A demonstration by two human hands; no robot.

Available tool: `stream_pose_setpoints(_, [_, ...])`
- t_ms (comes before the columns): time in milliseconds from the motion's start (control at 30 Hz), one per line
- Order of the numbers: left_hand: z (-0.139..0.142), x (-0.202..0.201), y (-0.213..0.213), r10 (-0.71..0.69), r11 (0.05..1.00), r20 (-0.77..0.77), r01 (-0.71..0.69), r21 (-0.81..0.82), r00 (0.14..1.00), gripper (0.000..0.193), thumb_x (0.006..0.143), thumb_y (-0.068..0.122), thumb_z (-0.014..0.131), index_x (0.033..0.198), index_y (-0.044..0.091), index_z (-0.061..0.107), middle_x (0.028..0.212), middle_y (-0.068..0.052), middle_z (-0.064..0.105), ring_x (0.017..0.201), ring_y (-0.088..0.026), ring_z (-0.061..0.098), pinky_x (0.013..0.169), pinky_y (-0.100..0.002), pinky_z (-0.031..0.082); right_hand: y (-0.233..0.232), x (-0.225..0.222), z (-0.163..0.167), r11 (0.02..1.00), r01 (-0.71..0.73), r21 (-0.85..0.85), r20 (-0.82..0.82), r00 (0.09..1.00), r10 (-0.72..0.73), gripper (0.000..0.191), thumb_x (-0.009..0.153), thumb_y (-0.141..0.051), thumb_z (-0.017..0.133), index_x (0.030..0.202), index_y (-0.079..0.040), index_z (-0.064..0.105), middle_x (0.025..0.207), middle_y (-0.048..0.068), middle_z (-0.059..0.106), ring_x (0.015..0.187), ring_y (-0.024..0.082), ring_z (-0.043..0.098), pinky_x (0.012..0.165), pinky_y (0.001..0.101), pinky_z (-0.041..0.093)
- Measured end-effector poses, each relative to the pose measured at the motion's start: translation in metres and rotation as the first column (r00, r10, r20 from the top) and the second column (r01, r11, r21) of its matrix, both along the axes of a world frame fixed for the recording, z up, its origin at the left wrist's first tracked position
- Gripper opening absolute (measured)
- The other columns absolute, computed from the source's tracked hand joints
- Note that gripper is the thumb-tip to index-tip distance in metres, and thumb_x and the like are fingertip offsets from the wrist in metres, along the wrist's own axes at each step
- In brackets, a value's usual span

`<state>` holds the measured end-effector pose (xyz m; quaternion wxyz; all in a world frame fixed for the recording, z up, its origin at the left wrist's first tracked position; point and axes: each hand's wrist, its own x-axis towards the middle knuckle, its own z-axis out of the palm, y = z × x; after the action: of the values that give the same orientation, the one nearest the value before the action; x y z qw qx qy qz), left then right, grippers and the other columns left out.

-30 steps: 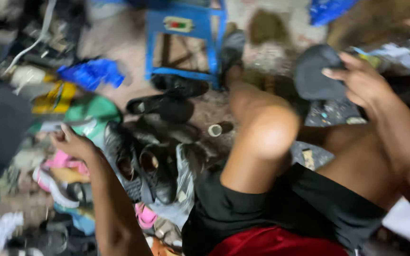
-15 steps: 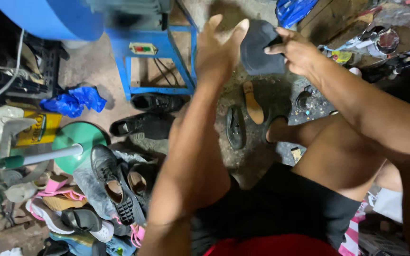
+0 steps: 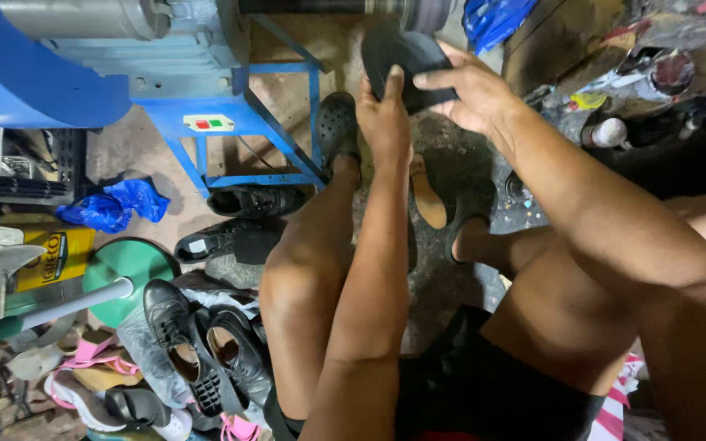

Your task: The person sits at a shoe repair work area and handles a black rubber sole piece, repeatedly flexing, pressing and peeling at its edge with both hands, briefly reaching toward the floor and the sanding machine before resuming working the sole piece by hand.

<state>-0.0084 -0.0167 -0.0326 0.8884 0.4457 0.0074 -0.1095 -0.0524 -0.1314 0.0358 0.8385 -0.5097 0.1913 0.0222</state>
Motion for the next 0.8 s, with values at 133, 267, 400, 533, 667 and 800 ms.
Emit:
stream_pose_setpoints(133, [0.004,0.005,-0.009,0.102,0.995,-0.033,-0.101,0.026,0.994,0.025,0.102,0.014,0.065,0.119,-0.004,0.066,0.111,-0.009,0.071,0.097,-0.017,0.065,0.089,-0.032,0.051,-0.005,0.013,-0.008,0.998,0.026,0.063,0.037,0.999,-0.028,0.051,0.088,0.004,0.068,0.137,-0.005,0.058,0.126,0.009,0.069,0.117,0.022,0.069,0.104,0.0381,0.06])
stream_pose_setpoints(267, [0.009,0.01,-0.013,0.115,0.992,-0.02,-0.116,-0.039,0.993,0.025,0.104,0.014,0.064,0.119,-0.005,0.065,0.11,-0.01,0.07,0.096,-0.018,0.064,0.087,-0.033,0.052,-0.012,0.022,-0.022,0.988,0.092,0.121,0.059,0.993,-0.1,0.04,0.09,0.006,0.071,0.126,-0.005,0.059,0.121,0.012,0.07,0.114,0.026,0.07,0.103,0.0379,0.06])
stream_pose_setpoints(400, [0.016,0.017,-0.016,0.103,0.991,-0.032,-0.106,-0.077,0.994,0.025,0.104,0.014,0.063,0.121,-0.005,0.065,0.11,-0.011,0.07,0.096,-0.019,0.063,0.087,-0.033,0.051,-0.015,0.024,-0.031,0.979,0.099,0.175,0.107,0.987,-0.119,0.034,0.091,0.003,0.073,0.123,-0.004,0.064,0.118,0.012,0.07,0.111,0.028,0.069,0.101,0.0406,0.057])
stream_pose_setpoints(533, [0.02,0.014,-0.017,0.073,0.992,-0.057,-0.079,-0.097,0.996,0.027,0.104,0.013,0.062,0.125,-0.005,0.063,0.112,-0.013,0.07,0.098,-0.02,0.064,0.088,-0.034,0.051,-0.015,0.021,-0.031,0.96,0.119,0.253,0.139,0.978,-0.158,0.036,0.089,0.004,0.073,0.123,-0.006,0.063,0.121,0.011,0.07,0.118,0.027,0.069,0.111,0.0428,0.054])
stream_pose_setpoints(667, [0.025,0.005,-0.011,0.044,0.998,-0.049,-0.046,-0.036,0.998,0.029,0.105,0.014,0.06,0.126,-0.006,0.062,0.114,-0.015,0.071,0.1,-0.021,0.066,0.09,-0.034,0.052,-0.013,0.014,-0.029,0.958,0.171,0.232,0.069,0.979,-0.192,0.039,0.089,0.005,0.072,0.126,-0.006,0.063,0.125,0.014,0.071,0.123,0.03,0.068,0.115,0.0456,0.054])
stream_pose_setpoints(800, [0.027,-0.004,-0.006,0.037,0.996,-0.036,-0.034,0.078,0.999,0.027,0.105,0.013,0.061,0.123,-0.007,0.062,0.114,-0.016,0.071,0.102,-0.023,0.067,0.09,-0.035,0.053,-0.014,0.006,-0.026,0.958,0.072,0.277,0.15,0.982,-0.117,0.053,0.09,0.008,0.07,0.139,-0.009,0.06,0.132,0.012,0.067,0.129,0.029,0.064,0.117,0.0488,0.051])
